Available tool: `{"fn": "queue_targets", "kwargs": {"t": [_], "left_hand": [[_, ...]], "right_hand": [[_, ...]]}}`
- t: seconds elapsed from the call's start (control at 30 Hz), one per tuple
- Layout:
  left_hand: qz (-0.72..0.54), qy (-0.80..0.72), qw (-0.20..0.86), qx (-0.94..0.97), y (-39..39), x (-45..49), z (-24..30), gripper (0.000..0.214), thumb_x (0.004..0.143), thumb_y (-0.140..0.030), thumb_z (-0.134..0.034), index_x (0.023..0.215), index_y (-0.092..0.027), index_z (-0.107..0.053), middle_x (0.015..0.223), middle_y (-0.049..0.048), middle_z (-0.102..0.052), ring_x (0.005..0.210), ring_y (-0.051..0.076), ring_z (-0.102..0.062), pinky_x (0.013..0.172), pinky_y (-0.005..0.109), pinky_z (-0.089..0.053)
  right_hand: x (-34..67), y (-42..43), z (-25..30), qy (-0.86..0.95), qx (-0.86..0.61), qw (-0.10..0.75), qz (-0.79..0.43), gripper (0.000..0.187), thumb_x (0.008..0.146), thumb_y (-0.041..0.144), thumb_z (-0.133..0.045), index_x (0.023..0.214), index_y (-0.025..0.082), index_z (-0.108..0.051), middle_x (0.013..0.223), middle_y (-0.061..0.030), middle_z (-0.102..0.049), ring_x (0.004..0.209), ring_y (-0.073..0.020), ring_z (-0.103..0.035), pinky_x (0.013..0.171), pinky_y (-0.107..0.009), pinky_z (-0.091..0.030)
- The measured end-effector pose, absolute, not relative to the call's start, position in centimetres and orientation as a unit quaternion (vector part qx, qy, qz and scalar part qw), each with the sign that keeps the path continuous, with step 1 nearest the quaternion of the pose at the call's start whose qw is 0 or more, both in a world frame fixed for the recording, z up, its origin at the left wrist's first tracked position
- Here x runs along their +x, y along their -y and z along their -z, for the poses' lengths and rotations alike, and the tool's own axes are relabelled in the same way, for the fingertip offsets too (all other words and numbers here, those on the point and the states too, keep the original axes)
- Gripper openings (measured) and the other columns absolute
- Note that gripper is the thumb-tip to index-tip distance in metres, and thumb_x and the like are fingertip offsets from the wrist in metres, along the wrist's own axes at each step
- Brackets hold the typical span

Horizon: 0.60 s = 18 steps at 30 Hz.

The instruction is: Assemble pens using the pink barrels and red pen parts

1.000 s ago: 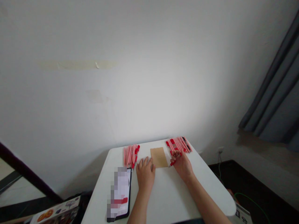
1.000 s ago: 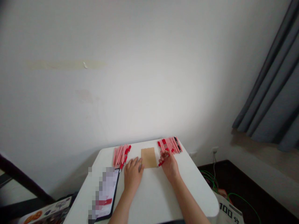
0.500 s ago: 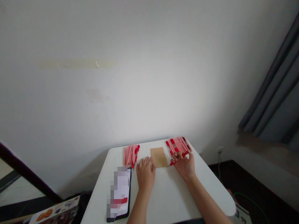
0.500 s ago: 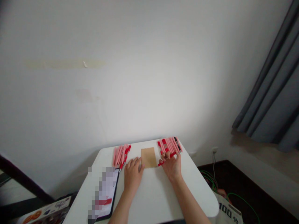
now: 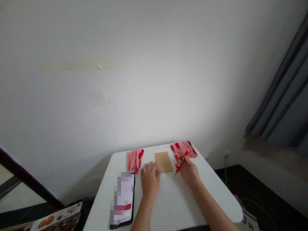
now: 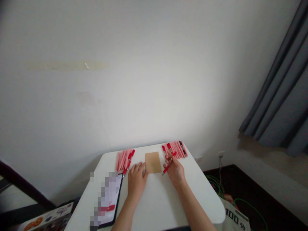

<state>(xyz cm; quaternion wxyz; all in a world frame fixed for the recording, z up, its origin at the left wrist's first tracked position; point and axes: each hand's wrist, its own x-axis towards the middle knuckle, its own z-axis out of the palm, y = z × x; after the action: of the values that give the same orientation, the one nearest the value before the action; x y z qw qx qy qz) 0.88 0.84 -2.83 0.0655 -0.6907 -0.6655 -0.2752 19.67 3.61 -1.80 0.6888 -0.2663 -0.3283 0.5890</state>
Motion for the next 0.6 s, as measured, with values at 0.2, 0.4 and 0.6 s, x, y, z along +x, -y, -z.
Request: {"fn": "queue_targets", "kwargs": {"t": [0.2,0.4,0.6], "left_hand": [[0.311,0.656,0.059,-0.685,-1.1,1.0,2.9,0.034,0.087,-0.034,-0.046,0.113,-0.02,-0.064,0.119,0.0082,-0.064,0.117,0.026,-0.05,0.102,0.046,-0.038],[0.393,0.599,0.057,-0.696,-1.9,0.9,3.7,0.029,0.083,-0.034,-0.055,0.107,-0.021,-0.065,0.112,0.0079,-0.066,0.109,0.025,-0.055,0.096,0.047,-0.044],[0.459,0.549,0.039,-0.697,-1.9,0.9,3.2,0.032,0.082,-0.032,-0.058,0.114,-0.025,-0.061,0.109,0.0061,-0.066,0.104,0.023,-0.057,0.091,0.045,-0.048]], "right_hand": [[19.4,-3.2,2.0,0.433,-0.376,0.686,-0.449,0.025,0.075,0.045,-0.066,0.073,0.02,-0.065,0.067,0.0012,-0.049,0.058,-0.0119,-0.043,0.053,-0.025,-0.04],[19.4,-2.9,2.2,0.598,-0.434,0.617,-0.271,0.03,0.082,0.044,-0.061,0.099,0.021,-0.07,0.089,-0.0058,-0.061,0.073,-0.0163,-0.055,0.056,-0.025,-0.045],[19.1,-3.0,3.2,0.699,-0.424,0.534,-0.214,0.026,0.087,0.041,-0.055,0.096,0.022,-0.071,0.09,-0.007,-0.064,0.08,-0.0187,-0.06,0.07,-0.029,-0.048]]}}
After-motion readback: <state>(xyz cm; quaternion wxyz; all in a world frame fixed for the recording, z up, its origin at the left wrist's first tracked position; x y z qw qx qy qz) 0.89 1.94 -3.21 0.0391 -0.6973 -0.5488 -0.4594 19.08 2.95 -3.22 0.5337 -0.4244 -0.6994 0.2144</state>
